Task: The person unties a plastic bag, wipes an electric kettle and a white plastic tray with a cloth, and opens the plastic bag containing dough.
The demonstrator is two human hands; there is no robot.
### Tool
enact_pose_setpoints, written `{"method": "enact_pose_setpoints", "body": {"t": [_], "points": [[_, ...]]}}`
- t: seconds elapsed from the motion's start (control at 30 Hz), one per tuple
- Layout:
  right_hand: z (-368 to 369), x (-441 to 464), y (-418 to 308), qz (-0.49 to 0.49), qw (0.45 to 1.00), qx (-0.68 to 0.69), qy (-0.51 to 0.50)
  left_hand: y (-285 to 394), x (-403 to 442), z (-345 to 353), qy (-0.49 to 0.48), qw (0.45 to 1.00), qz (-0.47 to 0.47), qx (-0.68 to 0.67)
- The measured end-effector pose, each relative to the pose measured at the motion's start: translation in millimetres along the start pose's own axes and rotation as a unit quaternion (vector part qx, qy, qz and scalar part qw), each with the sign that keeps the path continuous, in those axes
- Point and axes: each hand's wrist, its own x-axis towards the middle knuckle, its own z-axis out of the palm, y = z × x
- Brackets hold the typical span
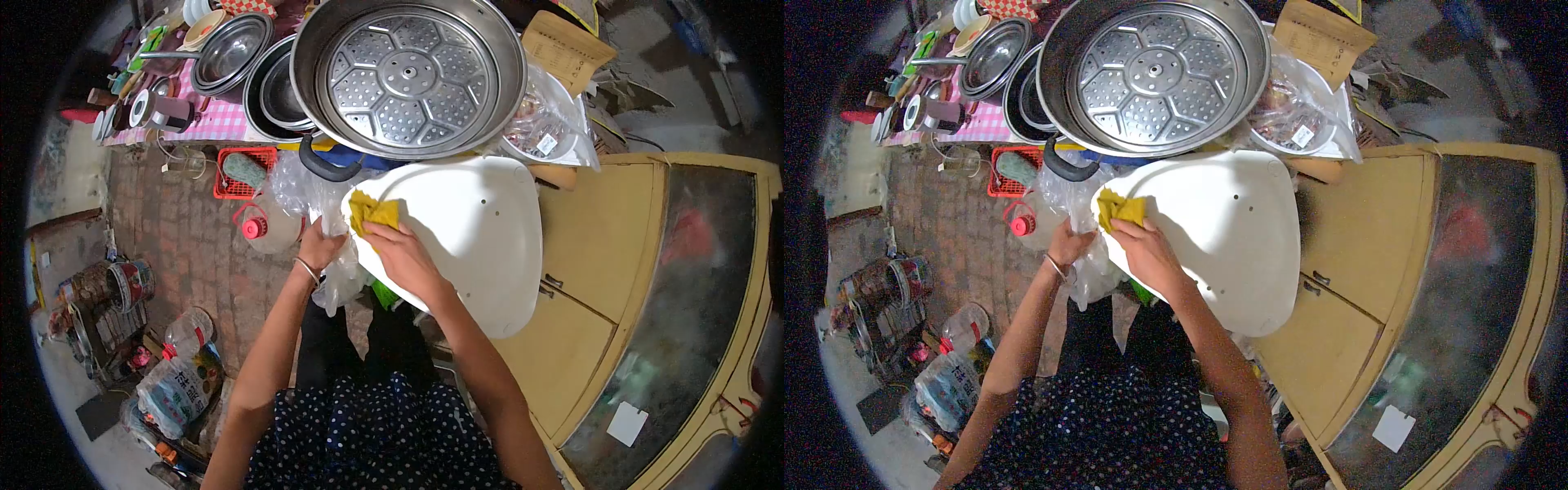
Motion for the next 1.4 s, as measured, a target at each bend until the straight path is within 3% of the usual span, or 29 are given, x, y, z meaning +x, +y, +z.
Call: {"method": "enact_pose_setpoints", "body": {"t": [0.1,0.17,0.2,0.23,0.3,0.47,0.5,0.67,0.93,1.03,1.1,1.17,1.27,1.4], "points": [[-11.8,-16.7,8.5,0.045,0.997,0.060,-0.004,-4.0,6.7,-4.9,-0.001,1.000,-0.002,0.003],[-16.0,-22.4,16.1,0.073,0.971,0.133,0.183,-7.2,10.2,-5.6,-0.002,0.999,0.016,0.037],[-22.5,-19.2,15.3,0.111,0.954,0.189,0.206,-10.1,8.6,-5.2,-0.003,0.997,0.032,0.074],[-21.7,-10.4,24.2,0.066,0.957,0.177,0.219,-12.1,6.6,-4.5,-0.007,0.997,0.030,0.076],[-16.1,16.5,17.2,0.076,0.963,0.148,0.211,-4.8,4.1,-2.2,0.002,0.998,0.050,0.046],[28.2,37.5,5.5,0.026,0.996,-0.036,0.073,-3.4,5.1,-6.7,-0.013,0.999,0.027,0.017],[24.3,26.7,-1.5,0.036,0.998,-0.031,0.028,4.9,1.5,-5.3,-0.015,0.999,0.008,0.028],[16.9,15.8,-2.4,-0.003,0.997,-0.078,0.012,6.3,-4.0,2.1,0.010,1.000,-0.006,-0.021],[-17.4,32.3,43.9,0.068,0.958,-0.265,0.087,-5.8,8.5,-6.5,-0.008,1.000,-0.015,-0.015],[-46.4,26.8,67.0,0.137,0.937,-0.299,0.119,4.2,3.1,-4.7,0.003,1.000,-0.029,0.009],[-60.4,15.9,81.4,0.146,0.925,-0.317,0.149,3.4,2.1,-3.7,-0.001,0.999,-0.035,-0.005],[-70.4,3.0,94.7,0.152,0.917,-0.326,0.173,-4.3,7.7,-9.0,-0.034,0.999,0.017,-0.002],[-86.3,-11.9,112.9,0.170,0.874,-0.385,0.242,-4.8,9.3,-11.3,-0.026,0.999,-0.024,-0.010],[-104.6,-29.4,126.2,0.184,0.869,-0.382,0.256,0.8,7.4,-8.2,-0.031,0.999,-0.024,-0.007]]}}
